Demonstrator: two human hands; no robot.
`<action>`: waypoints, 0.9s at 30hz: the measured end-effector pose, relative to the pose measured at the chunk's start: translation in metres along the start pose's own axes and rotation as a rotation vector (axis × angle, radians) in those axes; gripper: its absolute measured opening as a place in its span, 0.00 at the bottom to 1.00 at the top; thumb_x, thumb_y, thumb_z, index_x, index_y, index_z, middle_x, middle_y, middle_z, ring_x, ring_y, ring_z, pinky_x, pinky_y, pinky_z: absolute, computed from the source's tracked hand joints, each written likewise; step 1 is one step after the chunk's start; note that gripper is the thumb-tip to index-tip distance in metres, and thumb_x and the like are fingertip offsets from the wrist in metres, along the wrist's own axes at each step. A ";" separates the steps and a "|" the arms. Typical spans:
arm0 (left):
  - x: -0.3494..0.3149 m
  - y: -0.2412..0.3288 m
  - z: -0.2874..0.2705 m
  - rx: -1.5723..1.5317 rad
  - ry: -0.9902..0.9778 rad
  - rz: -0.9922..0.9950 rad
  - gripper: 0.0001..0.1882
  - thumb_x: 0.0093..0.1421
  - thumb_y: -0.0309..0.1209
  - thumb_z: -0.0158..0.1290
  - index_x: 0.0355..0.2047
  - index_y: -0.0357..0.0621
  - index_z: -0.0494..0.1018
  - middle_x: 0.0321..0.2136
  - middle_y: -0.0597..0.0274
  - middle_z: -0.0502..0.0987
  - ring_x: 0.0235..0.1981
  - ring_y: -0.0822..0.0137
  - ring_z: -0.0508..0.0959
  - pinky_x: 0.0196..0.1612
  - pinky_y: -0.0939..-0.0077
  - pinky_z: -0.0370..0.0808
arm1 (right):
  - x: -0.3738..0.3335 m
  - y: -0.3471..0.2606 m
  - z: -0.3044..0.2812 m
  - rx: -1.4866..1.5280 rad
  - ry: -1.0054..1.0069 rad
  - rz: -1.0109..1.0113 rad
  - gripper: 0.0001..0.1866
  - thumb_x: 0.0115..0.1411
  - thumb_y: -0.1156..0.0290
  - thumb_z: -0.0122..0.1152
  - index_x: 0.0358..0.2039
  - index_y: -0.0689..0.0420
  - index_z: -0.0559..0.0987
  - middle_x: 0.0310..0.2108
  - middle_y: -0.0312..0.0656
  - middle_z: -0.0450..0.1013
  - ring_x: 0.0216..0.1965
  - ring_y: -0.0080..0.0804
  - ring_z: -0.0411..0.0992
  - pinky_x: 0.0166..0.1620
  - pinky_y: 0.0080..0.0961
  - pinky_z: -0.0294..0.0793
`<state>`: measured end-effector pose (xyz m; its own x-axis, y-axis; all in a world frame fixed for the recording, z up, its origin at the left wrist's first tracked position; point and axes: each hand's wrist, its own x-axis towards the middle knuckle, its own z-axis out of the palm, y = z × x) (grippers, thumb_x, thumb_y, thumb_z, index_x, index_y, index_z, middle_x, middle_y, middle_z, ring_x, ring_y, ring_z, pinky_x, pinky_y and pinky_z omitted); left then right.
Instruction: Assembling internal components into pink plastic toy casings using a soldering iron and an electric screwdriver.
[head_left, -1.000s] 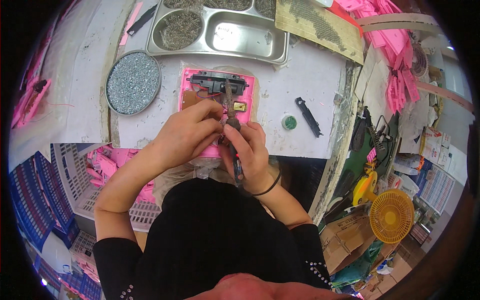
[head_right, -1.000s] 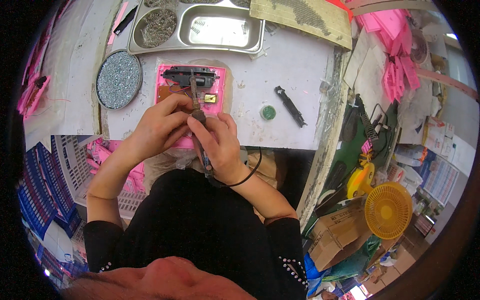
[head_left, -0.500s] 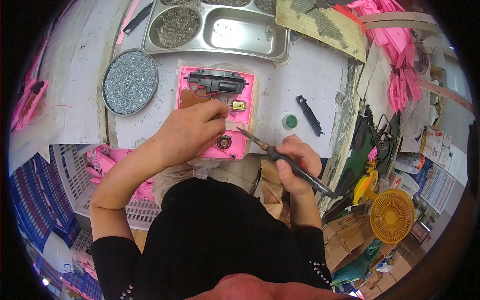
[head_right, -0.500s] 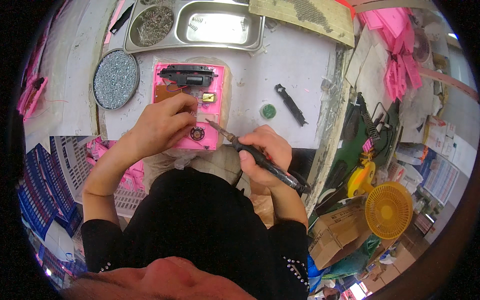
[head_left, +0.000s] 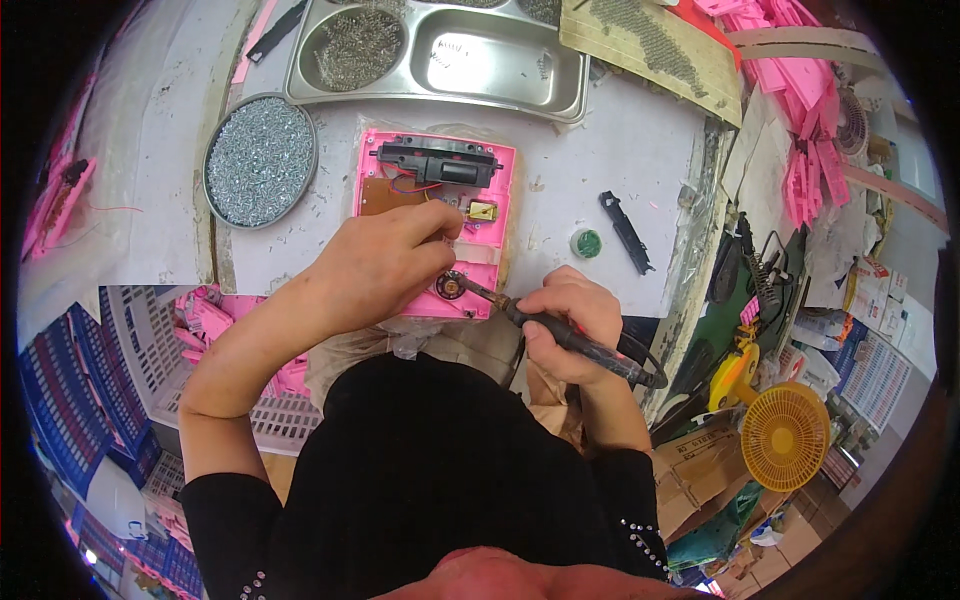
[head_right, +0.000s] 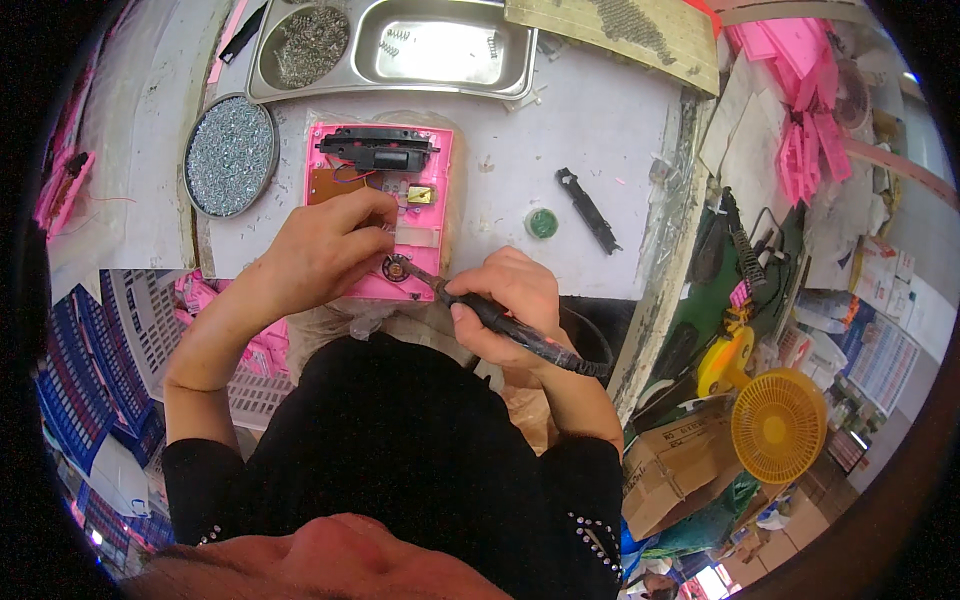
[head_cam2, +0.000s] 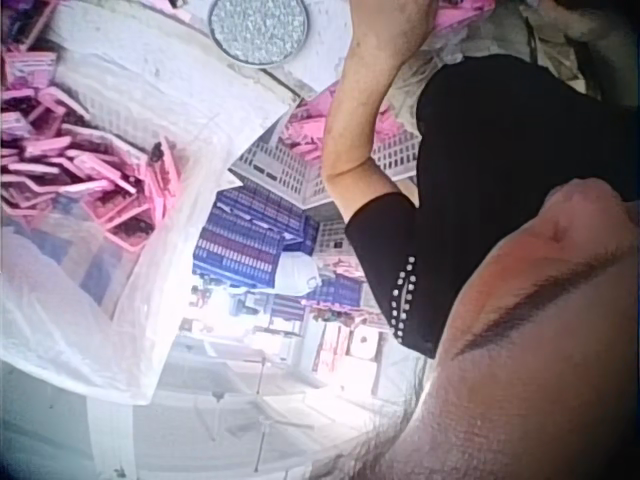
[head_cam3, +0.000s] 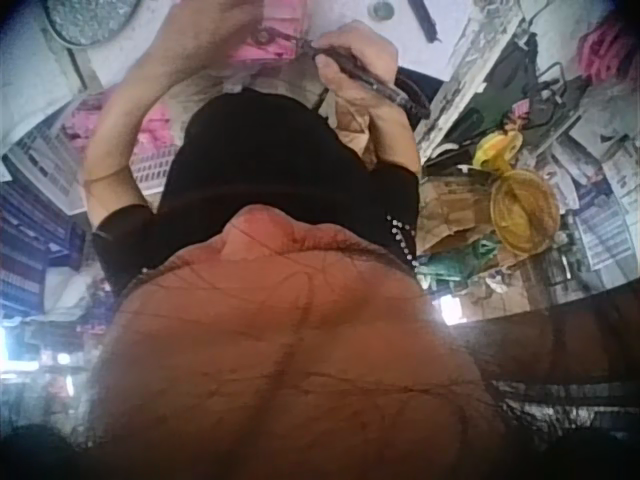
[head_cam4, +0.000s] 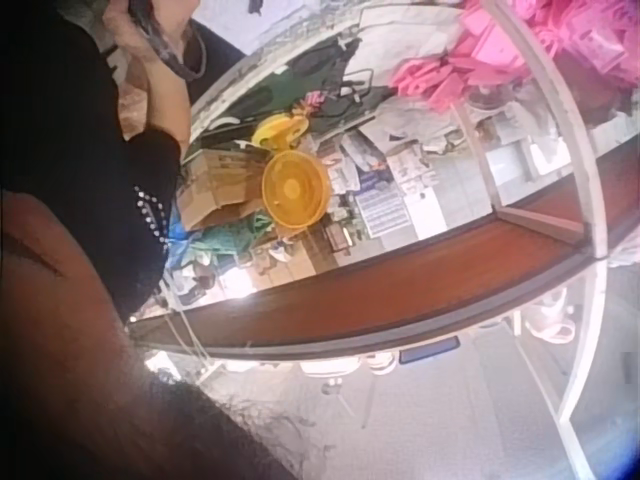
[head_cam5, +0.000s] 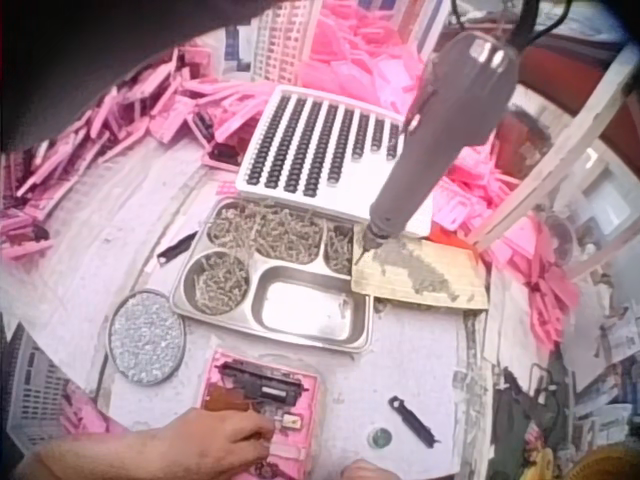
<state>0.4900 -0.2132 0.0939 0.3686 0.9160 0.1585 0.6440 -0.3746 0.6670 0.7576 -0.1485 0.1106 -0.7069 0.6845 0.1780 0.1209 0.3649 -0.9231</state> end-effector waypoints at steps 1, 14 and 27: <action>0.000 0.000 -0.001 0.008 -0.012 -0.005 0.10 0.54 0.25 0.62 0.37 0.44 0.76 0.45 0.59 0.75 0.43 0.57 0.81 0.37 0.64 0.80 | 0.000 0.000 0.000 -0.003 0.000 -0.002 0.12 0.46 0.76 0.69 0.34 0.59 0.83 0.21 0.39 0.73 0.22 0.37 0.69 0.29 0.31 0.68; 0.000 0.001 0.000 0.024 -0.009 -0.015 0.05 0.57 0.29 0.59 0.34 0.44 0.77 0.46 0.61 0.76 0.43 0.59 0.81 0.38 0.64 0.81 | -0.001 0.003 -0.001 0.005 0.018 -0.074 0.11 0.51 0.73 0.67 0.34 0.63 0.81 0.19 0.39 0.67 0.21 0.32 0.65 0.26 0.27 0.61; 0.003 0.006 -0.001 0.033 -0.028 -0.013 0.05 0.56 0.28 0.60 0.32 0.43 0.77 0.42 0.62 0.75 0.40 0.59 0.80 0.36 0.63 0.81 | -0.009 -0.007 -0.019 -0.021 0.090 -0.077 0.11 0.47 0.77 0.67 0.34 0.63 0.81 0.18 0.39 0.67 0.20 0.34 0.65 0.27 0.29 0.63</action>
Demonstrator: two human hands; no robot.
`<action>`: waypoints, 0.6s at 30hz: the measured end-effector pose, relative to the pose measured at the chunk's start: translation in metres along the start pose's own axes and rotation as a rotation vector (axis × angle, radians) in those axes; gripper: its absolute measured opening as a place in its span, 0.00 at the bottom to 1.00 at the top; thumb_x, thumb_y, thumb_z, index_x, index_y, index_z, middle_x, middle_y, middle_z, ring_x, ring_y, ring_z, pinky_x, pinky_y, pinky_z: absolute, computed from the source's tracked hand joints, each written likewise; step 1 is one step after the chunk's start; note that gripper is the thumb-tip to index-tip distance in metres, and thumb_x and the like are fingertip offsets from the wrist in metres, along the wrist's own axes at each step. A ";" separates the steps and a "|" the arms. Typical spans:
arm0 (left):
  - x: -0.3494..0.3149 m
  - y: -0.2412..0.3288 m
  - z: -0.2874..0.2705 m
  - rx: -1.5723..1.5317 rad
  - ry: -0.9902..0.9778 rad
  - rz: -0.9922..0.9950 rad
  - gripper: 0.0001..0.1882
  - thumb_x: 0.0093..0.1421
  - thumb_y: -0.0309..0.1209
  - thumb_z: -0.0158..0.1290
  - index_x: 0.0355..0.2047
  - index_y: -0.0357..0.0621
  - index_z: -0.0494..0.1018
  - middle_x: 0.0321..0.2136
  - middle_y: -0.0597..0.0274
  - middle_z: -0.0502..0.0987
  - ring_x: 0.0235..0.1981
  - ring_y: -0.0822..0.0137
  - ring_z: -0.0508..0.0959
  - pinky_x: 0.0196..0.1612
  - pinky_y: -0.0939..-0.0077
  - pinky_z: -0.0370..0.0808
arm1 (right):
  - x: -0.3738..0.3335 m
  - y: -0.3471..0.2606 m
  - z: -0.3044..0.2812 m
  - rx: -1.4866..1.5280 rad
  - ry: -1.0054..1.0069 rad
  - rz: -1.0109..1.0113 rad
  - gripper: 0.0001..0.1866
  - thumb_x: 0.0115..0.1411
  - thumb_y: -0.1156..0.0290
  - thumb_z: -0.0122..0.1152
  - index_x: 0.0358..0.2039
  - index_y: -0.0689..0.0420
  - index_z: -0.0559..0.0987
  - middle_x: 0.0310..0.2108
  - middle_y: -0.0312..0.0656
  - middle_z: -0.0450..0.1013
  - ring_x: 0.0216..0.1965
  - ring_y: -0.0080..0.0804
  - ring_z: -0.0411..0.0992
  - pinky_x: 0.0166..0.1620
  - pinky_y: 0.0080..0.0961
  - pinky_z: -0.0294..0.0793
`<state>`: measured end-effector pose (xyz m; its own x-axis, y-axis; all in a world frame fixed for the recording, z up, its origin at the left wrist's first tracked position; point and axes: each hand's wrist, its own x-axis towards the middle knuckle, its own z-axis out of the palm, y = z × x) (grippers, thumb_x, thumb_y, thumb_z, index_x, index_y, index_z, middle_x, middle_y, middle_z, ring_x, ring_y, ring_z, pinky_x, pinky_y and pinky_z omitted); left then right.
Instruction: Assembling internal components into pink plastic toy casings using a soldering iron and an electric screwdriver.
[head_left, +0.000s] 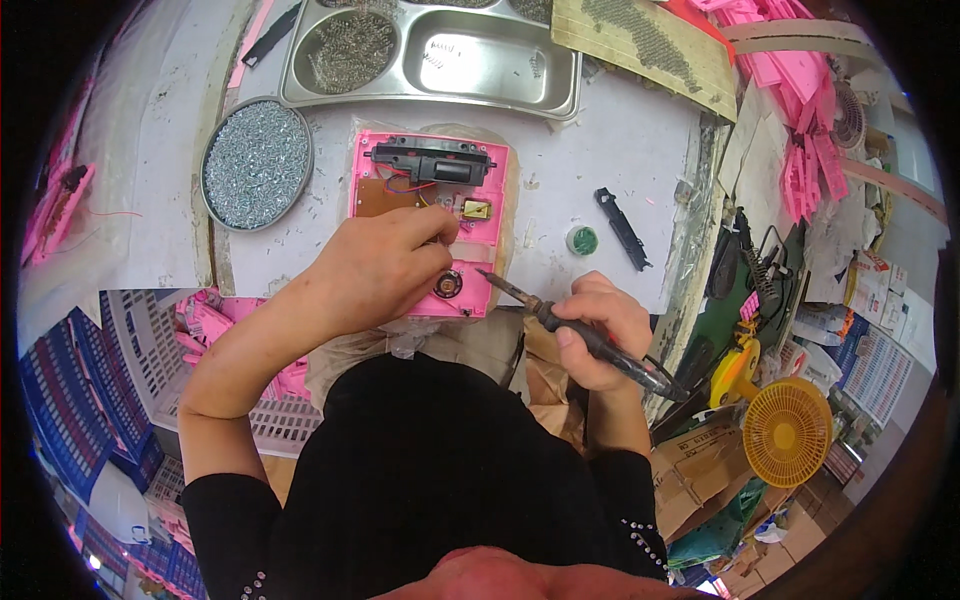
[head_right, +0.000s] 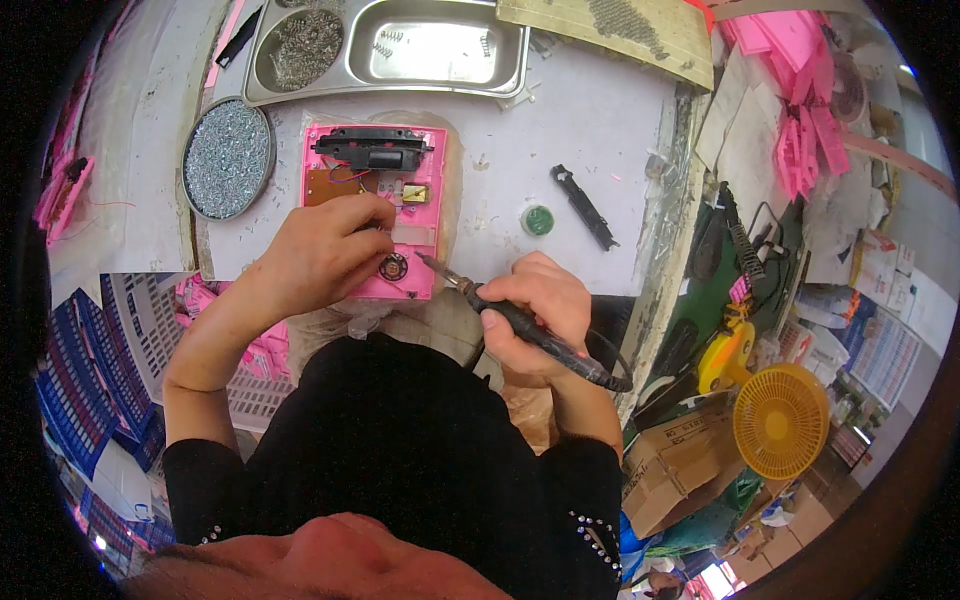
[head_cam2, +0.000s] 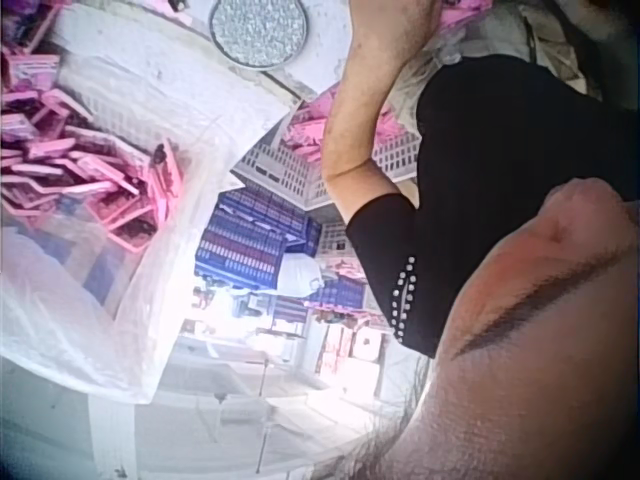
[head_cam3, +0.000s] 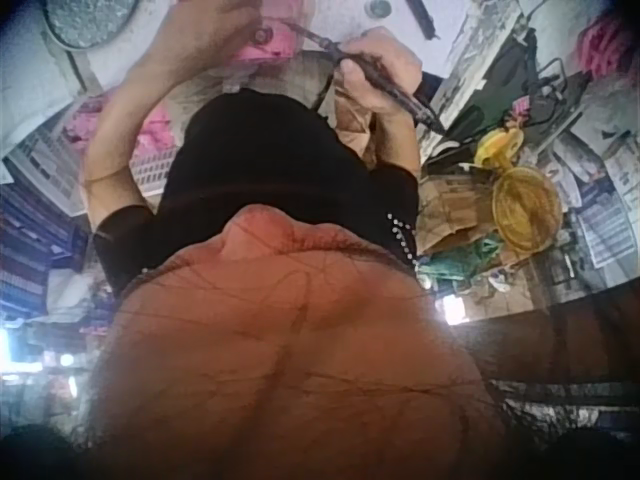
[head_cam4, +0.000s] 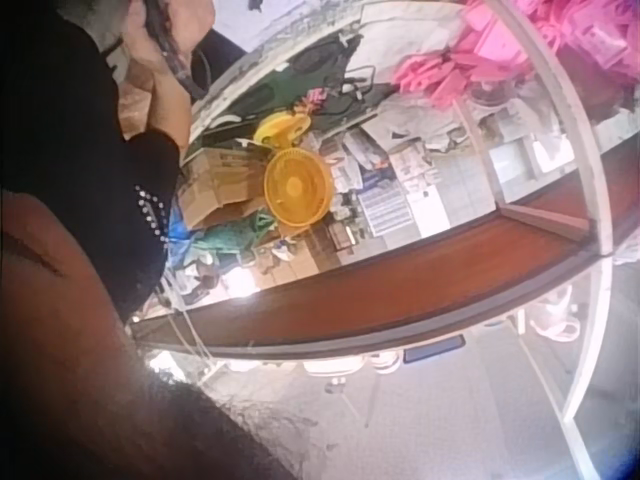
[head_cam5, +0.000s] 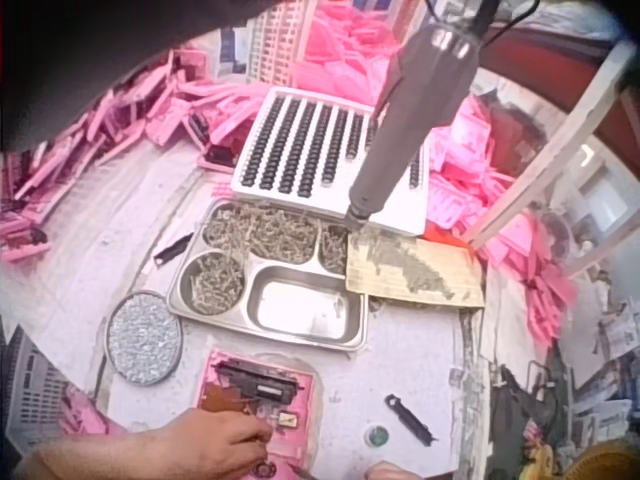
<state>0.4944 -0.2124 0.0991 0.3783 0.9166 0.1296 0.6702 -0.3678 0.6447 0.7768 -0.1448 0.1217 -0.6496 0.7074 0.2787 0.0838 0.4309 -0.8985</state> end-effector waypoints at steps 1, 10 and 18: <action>0.000 0.000 0.001 0.013 0.006 0.003 0.06 0.54 0.28 0.61 0.32 0.43 0.76 0.42 0.61 0.75 0.40 0.58 0.81 0.36 0.63 0.80 | 0.001 -0.001 0.001 -0.004 -0.025 -0.012 0.10 0.49 0.76 0.67 0.34 0.64 0.80 0.19 0.39 0.67 0.21 0.34 0.64 0.27 0.29 0.63; 0.004 0.005 -0.001 0.073 -0.046 0.010 0.09 0.50 0.27 0.64 0.30 0.42 0.74 0.42 0.58 0.74 0.39 0.55 0.80 0.35 0.62 0.79 | 0.007 0.004 0.016 -0.062 -0.082 -0.130 0.10 0.50 0.74 0.67 0.34 0.63 0.80 0.20 0.41 0.69 0.20 0.39 0.65 0.26 0.33 0.65; 0.008 0.003 -0.002 0.047 -0.087 0.026 0.10 0.50 0.28 0.64 0.30 0.41 0.75 0.48 0.53 0.74 0.41 0.53 0.81 0.39 0.61 0.81 | 0.008 0.003 0.019 -0.058 -0.074 -0.124 0.10 0.49 0.74 0.67 0.34 0.62 0.81 0.19 0.41 0.69 0.20 0.40 0.65 0.26 0.34 0.65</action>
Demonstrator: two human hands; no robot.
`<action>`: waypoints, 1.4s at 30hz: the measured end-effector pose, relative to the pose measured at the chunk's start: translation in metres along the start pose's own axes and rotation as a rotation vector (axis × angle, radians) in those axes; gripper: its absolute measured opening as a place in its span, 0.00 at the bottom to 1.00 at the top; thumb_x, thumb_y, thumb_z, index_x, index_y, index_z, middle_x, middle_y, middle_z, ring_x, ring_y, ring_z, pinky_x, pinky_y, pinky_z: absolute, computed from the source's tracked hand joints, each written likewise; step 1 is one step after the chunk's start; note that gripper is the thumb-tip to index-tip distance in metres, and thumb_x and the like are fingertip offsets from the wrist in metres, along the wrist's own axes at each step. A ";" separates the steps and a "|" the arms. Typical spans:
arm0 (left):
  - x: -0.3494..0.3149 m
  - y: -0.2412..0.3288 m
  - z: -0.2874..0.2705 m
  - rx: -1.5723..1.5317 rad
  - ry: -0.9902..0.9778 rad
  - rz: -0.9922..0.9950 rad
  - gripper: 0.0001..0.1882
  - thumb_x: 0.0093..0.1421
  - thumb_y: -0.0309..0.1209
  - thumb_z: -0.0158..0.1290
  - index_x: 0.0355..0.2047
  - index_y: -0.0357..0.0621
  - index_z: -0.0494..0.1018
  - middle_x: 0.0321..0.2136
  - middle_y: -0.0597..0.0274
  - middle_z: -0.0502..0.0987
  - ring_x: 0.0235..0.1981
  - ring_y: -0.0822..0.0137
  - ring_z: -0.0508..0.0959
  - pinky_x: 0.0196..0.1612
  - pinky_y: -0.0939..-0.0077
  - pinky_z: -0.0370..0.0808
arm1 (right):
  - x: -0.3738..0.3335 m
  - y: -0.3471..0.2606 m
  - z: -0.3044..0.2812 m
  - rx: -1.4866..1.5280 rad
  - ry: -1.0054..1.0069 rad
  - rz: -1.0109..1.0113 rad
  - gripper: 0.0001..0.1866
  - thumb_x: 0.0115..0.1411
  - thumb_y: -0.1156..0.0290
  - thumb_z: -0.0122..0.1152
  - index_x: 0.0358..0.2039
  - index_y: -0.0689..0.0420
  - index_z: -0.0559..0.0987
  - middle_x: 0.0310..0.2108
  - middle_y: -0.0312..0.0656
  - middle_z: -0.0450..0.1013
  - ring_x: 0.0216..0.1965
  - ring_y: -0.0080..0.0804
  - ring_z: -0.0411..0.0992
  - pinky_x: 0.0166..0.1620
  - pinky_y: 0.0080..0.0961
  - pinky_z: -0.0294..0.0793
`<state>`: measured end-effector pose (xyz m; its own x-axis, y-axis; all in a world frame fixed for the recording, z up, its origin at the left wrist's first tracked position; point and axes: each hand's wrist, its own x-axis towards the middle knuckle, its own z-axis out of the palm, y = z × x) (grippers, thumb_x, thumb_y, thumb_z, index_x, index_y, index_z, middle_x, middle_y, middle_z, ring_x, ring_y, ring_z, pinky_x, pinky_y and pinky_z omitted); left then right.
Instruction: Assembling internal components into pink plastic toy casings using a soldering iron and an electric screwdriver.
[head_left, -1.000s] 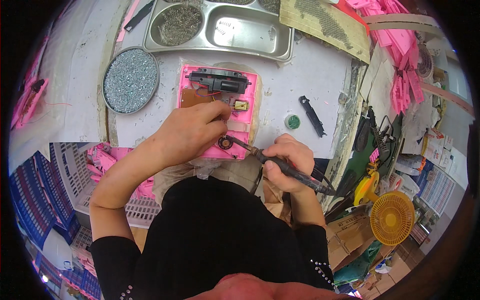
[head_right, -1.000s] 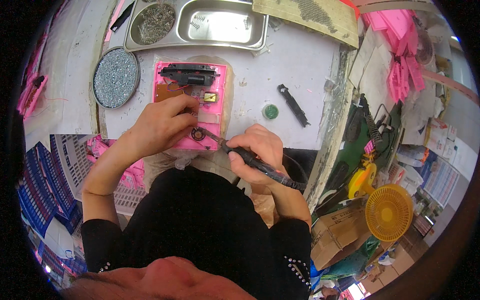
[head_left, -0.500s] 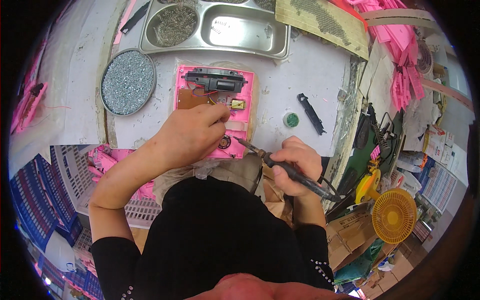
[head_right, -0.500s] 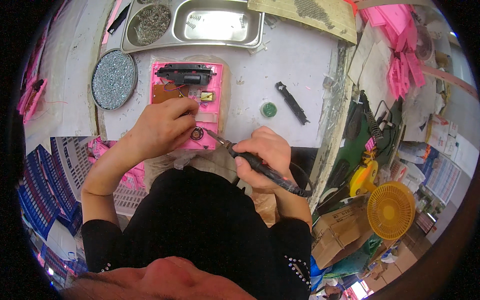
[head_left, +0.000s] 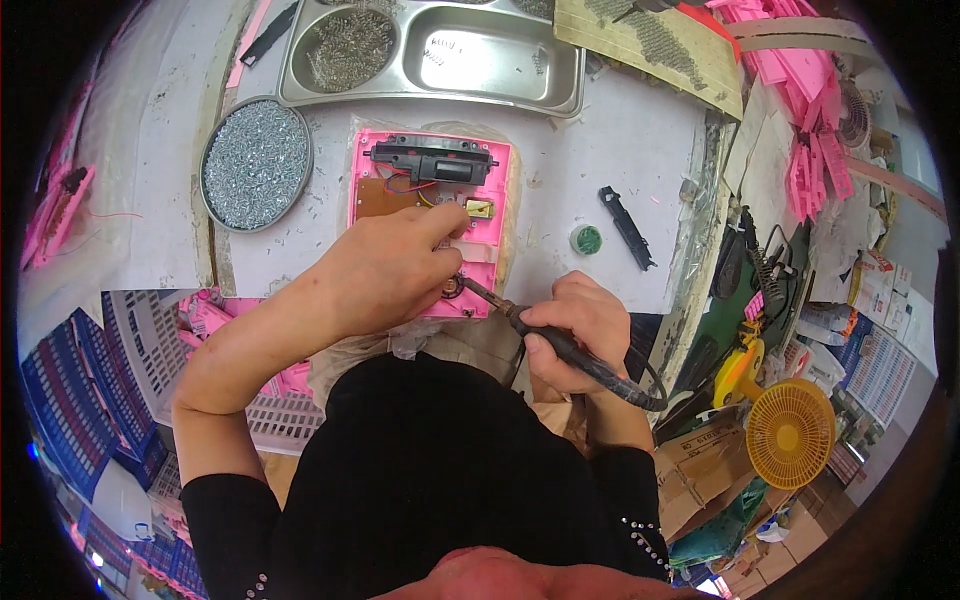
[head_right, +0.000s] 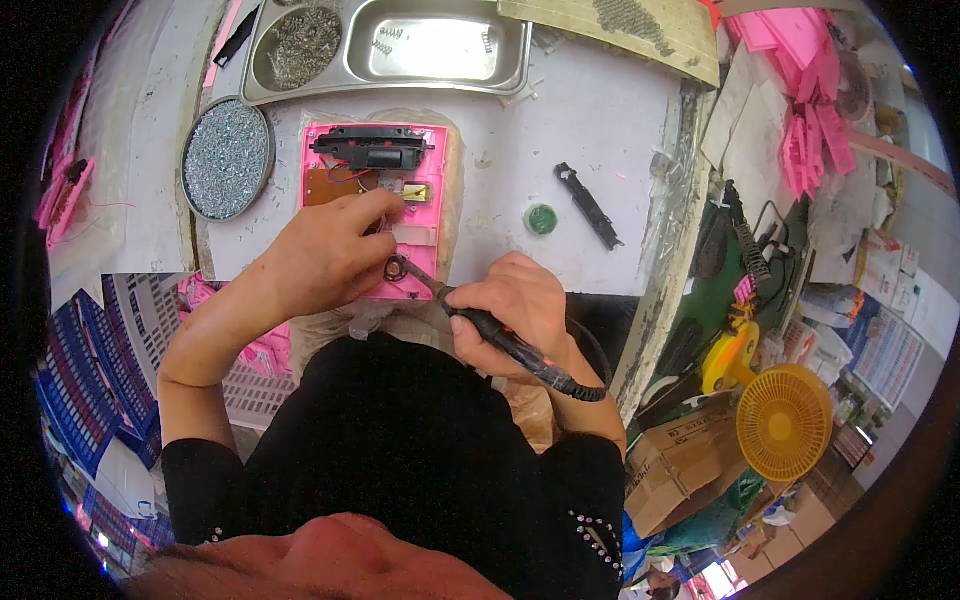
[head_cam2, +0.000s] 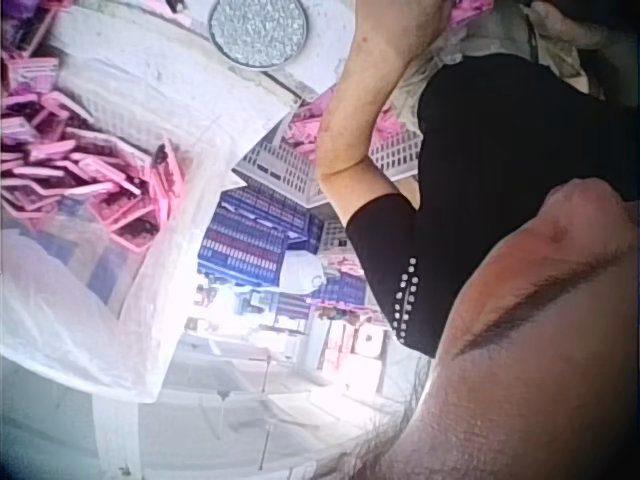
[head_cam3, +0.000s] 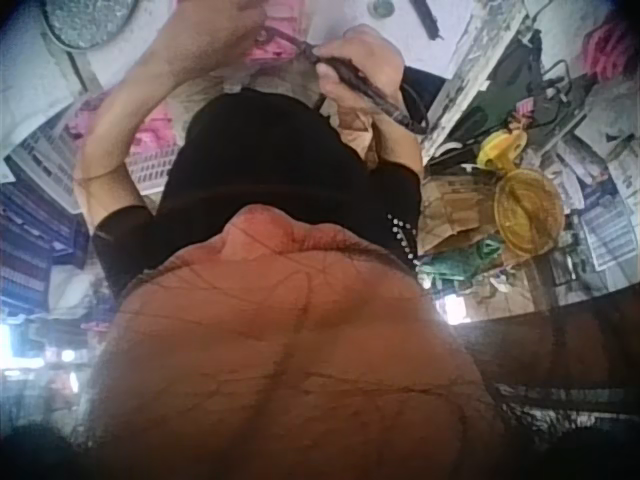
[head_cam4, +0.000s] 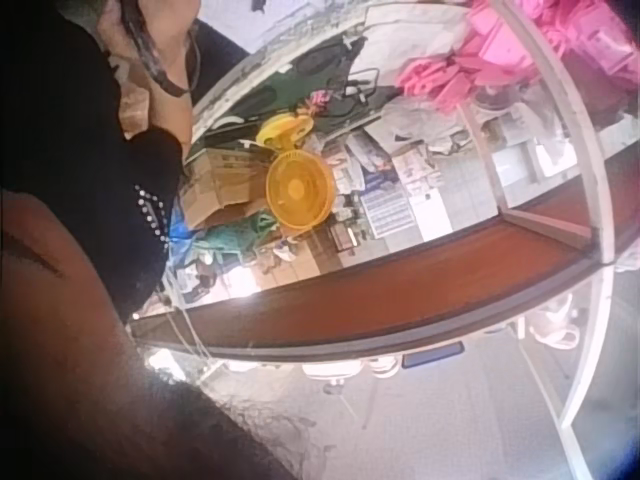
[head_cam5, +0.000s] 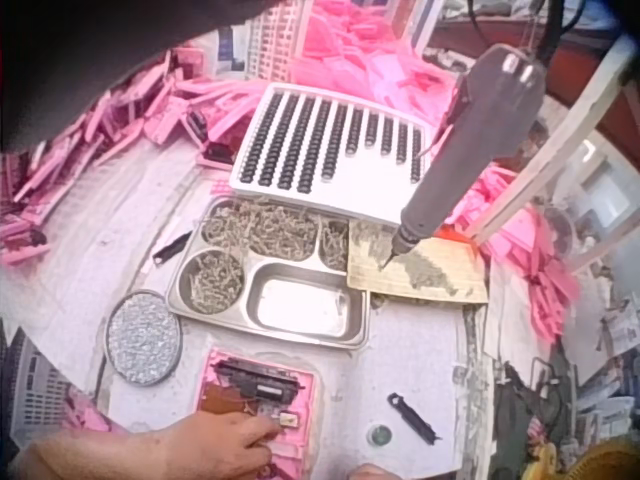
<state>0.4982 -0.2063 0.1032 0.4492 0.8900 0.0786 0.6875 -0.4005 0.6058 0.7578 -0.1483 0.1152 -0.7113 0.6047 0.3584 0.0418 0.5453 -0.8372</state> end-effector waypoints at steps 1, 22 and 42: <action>0.000 0.000 0.000 0.001 -0.005 0.001 0.10 0.50 0.28 0.64 0.30 0.41 0.75 0.48 0.52 0.74 0.42 0.53 0.81 0.40 0.61 0.81 | 0.001 0.000 0.000 -0.001 0.000 -0.002 0.10 0.49 0.75 0.67 0.34 0.62 0.81 0.19 0.41 0.69 0.20 0.40 0.65 0.26 0.34 0.65; 0.002 0.005 -0.003 0.027 -0.061 -0.020 0.09 0.49 0.28 0.63 0.31 0.40 0.77 0.50 0.53 0.74 0.44 0.53 0.80 0.40 0.61 0.81 | 0.010 -0.018 -0.002 -0.012 -0.043 0.264 0.09 0.52 0.76 0.69 0.35 0.62 0.82 0.21 0.41 0.73 0.20 0.32 0.69 0.25 0.28 0.65; 0.004 0.003 -0.001 0.030 -0.065 0.009 0.07 0.53 0.29 0.60 0.30 0.40 0.77 0.46 0.53 0.74 0.42 0.53 0.79 0.41 0.59 0.81 | -0.116 -0.026 -0.136 0.039 0.974 0.407 0.10 0.61 0.73 0.64 0.42 0.62 0.77 0.35 0.37 0.75 0.33 0.21 0.72 0.37 0.17 0.72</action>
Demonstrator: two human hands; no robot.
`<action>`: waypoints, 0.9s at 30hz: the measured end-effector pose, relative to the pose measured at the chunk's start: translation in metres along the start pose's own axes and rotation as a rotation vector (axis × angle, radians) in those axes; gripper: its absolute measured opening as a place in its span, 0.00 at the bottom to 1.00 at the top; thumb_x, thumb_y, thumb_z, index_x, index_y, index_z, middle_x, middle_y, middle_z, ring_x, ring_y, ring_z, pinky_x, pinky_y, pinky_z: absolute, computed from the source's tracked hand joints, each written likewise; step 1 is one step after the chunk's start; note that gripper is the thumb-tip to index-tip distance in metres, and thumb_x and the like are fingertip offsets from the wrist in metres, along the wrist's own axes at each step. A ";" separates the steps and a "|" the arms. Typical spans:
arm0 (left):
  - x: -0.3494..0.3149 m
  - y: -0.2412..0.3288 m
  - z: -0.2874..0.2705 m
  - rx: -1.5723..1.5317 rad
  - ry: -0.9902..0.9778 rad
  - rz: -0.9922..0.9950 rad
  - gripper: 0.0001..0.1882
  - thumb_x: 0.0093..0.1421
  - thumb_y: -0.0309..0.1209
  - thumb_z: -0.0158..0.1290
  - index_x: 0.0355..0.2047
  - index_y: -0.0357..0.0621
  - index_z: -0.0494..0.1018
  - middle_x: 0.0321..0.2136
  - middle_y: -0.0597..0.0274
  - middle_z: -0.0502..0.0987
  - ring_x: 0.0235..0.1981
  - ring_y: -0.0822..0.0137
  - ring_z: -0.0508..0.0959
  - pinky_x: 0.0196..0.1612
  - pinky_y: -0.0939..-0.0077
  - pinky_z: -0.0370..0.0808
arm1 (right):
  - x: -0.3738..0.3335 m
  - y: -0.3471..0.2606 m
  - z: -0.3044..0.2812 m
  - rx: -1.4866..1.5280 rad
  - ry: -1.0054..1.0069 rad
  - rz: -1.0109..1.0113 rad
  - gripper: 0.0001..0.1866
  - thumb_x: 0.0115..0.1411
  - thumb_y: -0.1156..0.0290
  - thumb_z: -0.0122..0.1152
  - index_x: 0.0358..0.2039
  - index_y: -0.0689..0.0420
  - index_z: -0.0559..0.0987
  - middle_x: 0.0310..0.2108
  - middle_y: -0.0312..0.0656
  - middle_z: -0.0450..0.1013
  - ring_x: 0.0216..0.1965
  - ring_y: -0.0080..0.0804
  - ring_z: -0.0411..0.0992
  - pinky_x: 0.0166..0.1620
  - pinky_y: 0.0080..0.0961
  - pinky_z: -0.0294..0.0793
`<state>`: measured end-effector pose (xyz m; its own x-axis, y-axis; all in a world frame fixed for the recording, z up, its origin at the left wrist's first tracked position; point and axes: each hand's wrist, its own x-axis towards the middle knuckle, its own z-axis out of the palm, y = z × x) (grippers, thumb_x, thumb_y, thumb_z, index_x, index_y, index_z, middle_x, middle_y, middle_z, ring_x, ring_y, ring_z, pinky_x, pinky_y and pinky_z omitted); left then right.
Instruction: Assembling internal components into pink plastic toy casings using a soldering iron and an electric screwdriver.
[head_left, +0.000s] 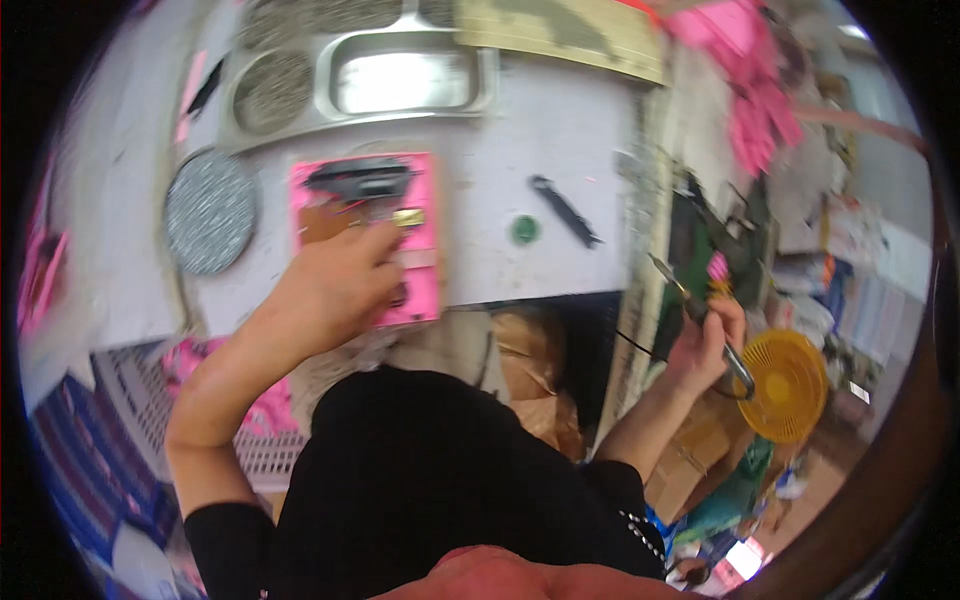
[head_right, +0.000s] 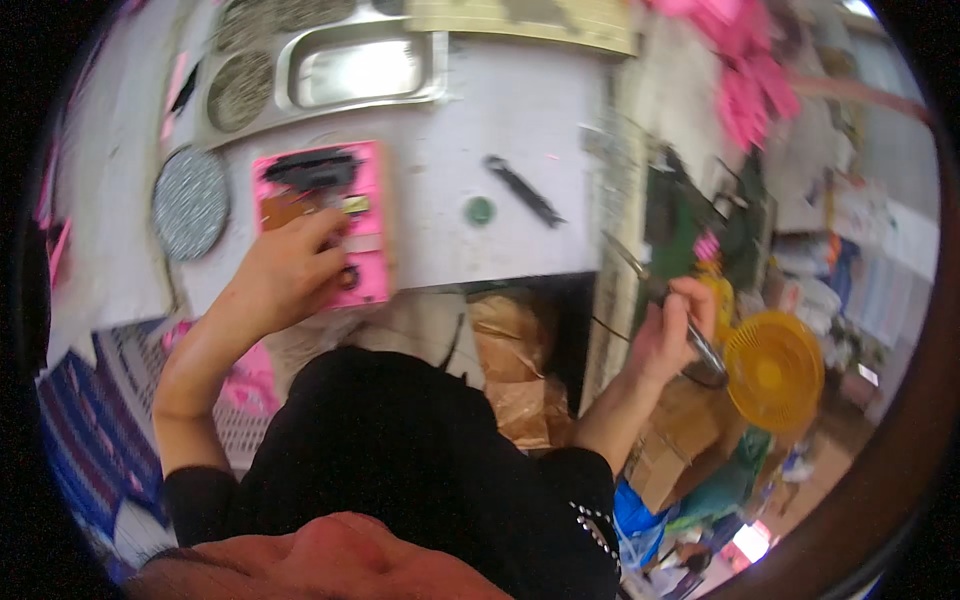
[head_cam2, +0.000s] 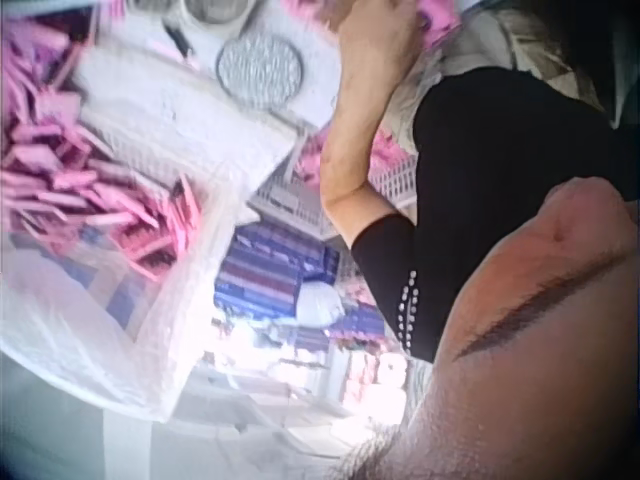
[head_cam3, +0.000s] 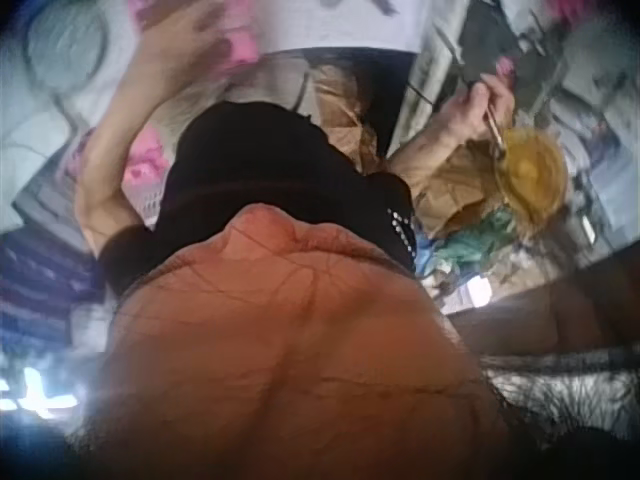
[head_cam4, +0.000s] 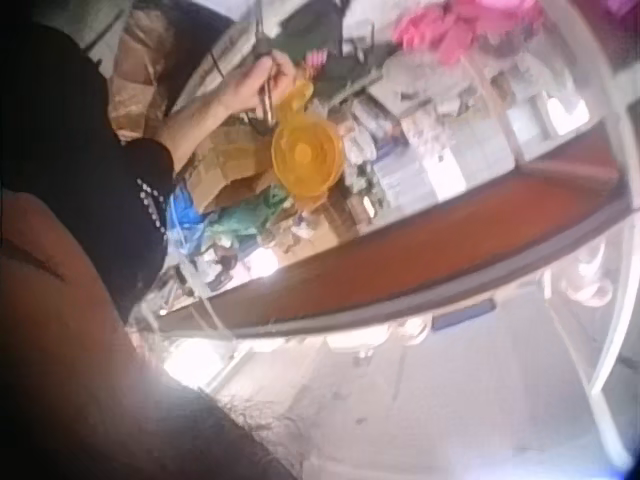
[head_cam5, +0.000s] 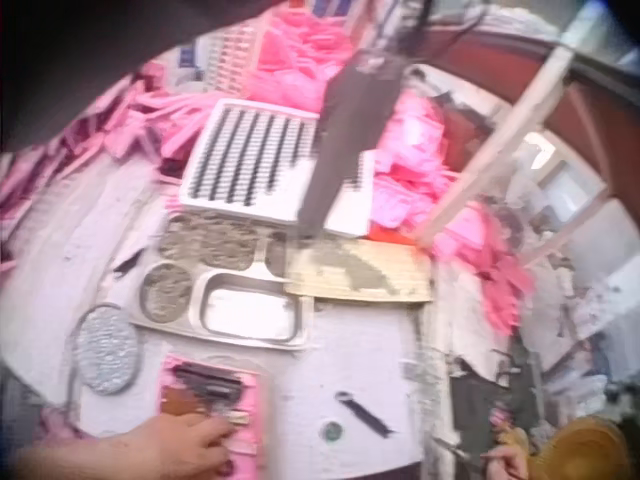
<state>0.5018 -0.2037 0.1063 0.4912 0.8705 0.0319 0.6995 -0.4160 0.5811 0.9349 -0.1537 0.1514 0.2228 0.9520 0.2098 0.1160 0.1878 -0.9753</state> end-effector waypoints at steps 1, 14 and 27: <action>0.002 0.002 0.000 0.011 0.013 -0.014 0.07 0.52 0.29 0.61 0.30 0.39 0.76 0.47 0.53 0.74 0.42 0.53 0.79 0.43 0.58 0.80 | 0.006 -0.001 -0.018 0.010 0.017 -0.021 0.08 0.63 0.75 0.62 0.41 0.61 0.77 0.35 0.37 0.75 0.32 0.21 0.73 0.36 0.15 0.73; -0.005 -0.001 -0.003 -0.026 0.111 0.017 0.09 0.51 0.25 0.63 0.32 0.39 0.75 0.47 0.53 0.76 0.42 0.53 0.81 0.41 0.61 0.80 | 0.009 0.019 -0.047 0.074 0.181 -0.093 0.07 0.63 0.79 0.58 0.42 0.64 0.76 0.37 0.43 0.76 0.37 0.29 0.78 0.40 0.22 0.82; -0.010 -0.005 0.002 -0.059 0.124 -0.005 0.09 0.53 0.25 0.63 0.34 0.43 0.75 0.44 0.58 0.75 0.39 0.55 0.80 0.36 0.61 0.80 | -0.036 0.013 0.129 0.044 -0.736 -0.063 0.10 0.55 0.74 0.69 0.36 0.62 0.80 0.25 0.42 0.75 0.26 0.28 0.70 0.30 0.26 0.67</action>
<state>0.4949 -0.2107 0.1016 0.4170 0.9000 0.1271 0.6686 -0.3985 0.6279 0.8032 -0.1543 0.1220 -0.4917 0.8519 0.1802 0.0647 0.2421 -0.9681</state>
